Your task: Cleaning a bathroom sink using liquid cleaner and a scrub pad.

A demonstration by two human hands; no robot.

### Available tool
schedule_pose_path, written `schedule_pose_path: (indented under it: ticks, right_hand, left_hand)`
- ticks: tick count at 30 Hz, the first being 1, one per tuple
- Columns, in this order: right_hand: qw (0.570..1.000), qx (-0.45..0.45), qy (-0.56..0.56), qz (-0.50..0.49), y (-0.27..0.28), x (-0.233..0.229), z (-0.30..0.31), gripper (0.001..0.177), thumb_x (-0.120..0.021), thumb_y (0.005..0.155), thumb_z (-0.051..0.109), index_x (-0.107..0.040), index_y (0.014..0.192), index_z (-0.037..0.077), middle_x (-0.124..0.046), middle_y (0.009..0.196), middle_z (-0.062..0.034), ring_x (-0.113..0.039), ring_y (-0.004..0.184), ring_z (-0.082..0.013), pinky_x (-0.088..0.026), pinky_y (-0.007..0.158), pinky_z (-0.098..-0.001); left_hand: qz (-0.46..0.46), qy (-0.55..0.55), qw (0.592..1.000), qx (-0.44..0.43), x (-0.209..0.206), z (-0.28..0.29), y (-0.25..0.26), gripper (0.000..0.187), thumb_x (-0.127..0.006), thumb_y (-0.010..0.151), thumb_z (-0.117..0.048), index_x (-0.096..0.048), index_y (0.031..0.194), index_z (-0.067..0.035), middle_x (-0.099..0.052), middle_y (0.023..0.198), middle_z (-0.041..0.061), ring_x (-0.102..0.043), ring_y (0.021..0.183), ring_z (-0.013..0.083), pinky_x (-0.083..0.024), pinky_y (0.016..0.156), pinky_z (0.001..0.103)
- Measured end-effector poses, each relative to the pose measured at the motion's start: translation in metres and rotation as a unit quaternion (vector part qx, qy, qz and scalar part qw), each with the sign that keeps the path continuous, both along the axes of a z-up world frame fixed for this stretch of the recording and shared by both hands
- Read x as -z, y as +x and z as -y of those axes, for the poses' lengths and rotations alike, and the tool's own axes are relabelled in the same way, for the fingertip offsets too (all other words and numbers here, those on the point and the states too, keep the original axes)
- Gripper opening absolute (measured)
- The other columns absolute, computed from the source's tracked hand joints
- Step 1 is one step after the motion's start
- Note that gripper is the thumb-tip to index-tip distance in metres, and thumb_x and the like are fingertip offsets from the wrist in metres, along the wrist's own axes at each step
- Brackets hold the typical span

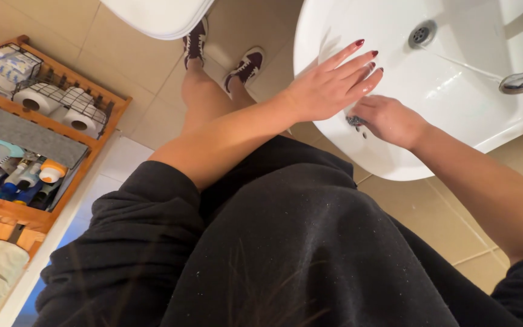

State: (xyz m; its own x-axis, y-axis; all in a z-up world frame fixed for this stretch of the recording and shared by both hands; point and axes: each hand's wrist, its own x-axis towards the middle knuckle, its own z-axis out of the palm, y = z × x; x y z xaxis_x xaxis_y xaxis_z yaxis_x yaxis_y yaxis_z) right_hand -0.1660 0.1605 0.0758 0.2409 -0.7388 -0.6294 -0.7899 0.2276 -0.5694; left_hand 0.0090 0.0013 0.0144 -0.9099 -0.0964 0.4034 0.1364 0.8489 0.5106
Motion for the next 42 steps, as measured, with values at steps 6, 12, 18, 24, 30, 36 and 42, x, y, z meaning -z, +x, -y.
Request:
schedule_pose_path:
  ticks: [6,12,18,24,30,36,42]
  right_hand:
    - [0.908,0.333,0.248,0.055,-0.007,0.049,-0.037,0.020,-0.069,0.090,0.003,-0.072,0.109,0.004,-0.072,0.096,-0.0101,-0.067,0.085,-0.0225,-0.055,0.077,-0.0373]
    - [0.885,0.403,0.219,0.079,0.006,0.029,-0.041,0.013,-0.071,0.087,-0.002,-0.071,0.099,0.002,-0.071,0.092,-0.0080,-0.067,0.082,-0.0180,-0.055,0.075,-0.0347]
    - [0.989,0.002,-0.106,0.102,-0.008,0.017,0.003,0.025,-0.067,0.069,-0.010,-0.067,0.091,0.004,-0.069,0.093,-0.0073,-0.069,0.093,-0.0286,-0.056,0.084,-0.0376]
    - [0.919,0.333,0.145,0.153,0.002,0.050,-0.047,0.018,-0.069,0.079,-0.007,-0.066,0.094,0.002,-0.071,0.088,-0.0056,-0.069,0.082,-0.0180,-0.055,0.074,-0.0333]
    - [0.857,0.449,0.202,0.149,0.002,0.047,-0.049,0.014,-0.071,0.086,-0.005,-0.067,0.099,0.000,-0.069,0.089,-0.0087,-0.066,0.077,-0.0169,-0.053,0.068,-0.0338]
    - [0.971,-0.058,-0.141,0.186,-0.025,0.041,0.000,0.022,-0.066,0.074,-0.004,-0.066,0.094,0.004,-0.066,0.094,-0.0091,-0.064,0.091,-0.0290,-0.054,0.077,-0.0397]
    - [0.944,-0.190,-0.207,0.175,-0.020,0.037,-0.007,0.021,-0.067,0.071,0.001,-0.066,0.092,0.003,-0.065,0.092,-0.0113,-0.062,0.087,-0.0326,-0.054,0.074,-0.0429]
  left_hand:
    - [0.003,-0.011,1.000,-0.004,0.000,-0.002,-0.001,0.042,-0.054,0.108,-0.012,-0.050,0.147,0.002,-0.067,0.133,0.016,-0.044,0.146,0.0309,-0.020,0.130,0.051]
    - [-0.001,-0.011,1.000,-0.020,0.006,-0.010,-0.004,0.042,-0.052,0.108,-0.012,-0.049,0.148,0.002,-0.066,0.136,0.017,-0.044,0.146,0.0302,-0.020,0.129,0.050]
    - [-0.008,0.001,1.000,-0.016,-0.001,0.001,0.002,0.040,-0.052,0.108,-0.010,-0.050,0.145,0.003,-0.066,0.135,0.017,-0.047,0.144,0.0314,-0.024,0.129,0.051]
    - [-0.008,0.009,1.000,-0.027,-0.008,0.002,0.002,0.037,-0.052,0.110,-0.010,-0.050,0.144,0.002,-0.066,0.134,0.016,-0.048,0.144,0.0302,-0.026,0.129,0.050]
    - [-0.012,0.016,0.999,-0.025,0.002,-0.006,-0.002,0.039,-0.051,0.111,-0.017,-0.049,0.145,0.002,-0.066,0.134,0.017,-0.047,0.144,0.0303,-0.026,0.128,0.050]
    - [-0.011,-0.007,1.000,-0.028,0.001,0.003,-0.002,0.039,-0.051,0.108,-0.012,-0.049,0.145,0.002,-0.067,0.135,0.016,-0.048,0.143,0.0294,-0.026,0.129,0.050]
    - [-0.008,0.001,1.000,-0.012,-0.003,0.004,0.000,0.037,-0.050,0.109,-0.010,-0.052,0.144,0.003,-0.068,0.128,0.016,-0.049,0.143,0.0314,-0.027,0.129,0.051]
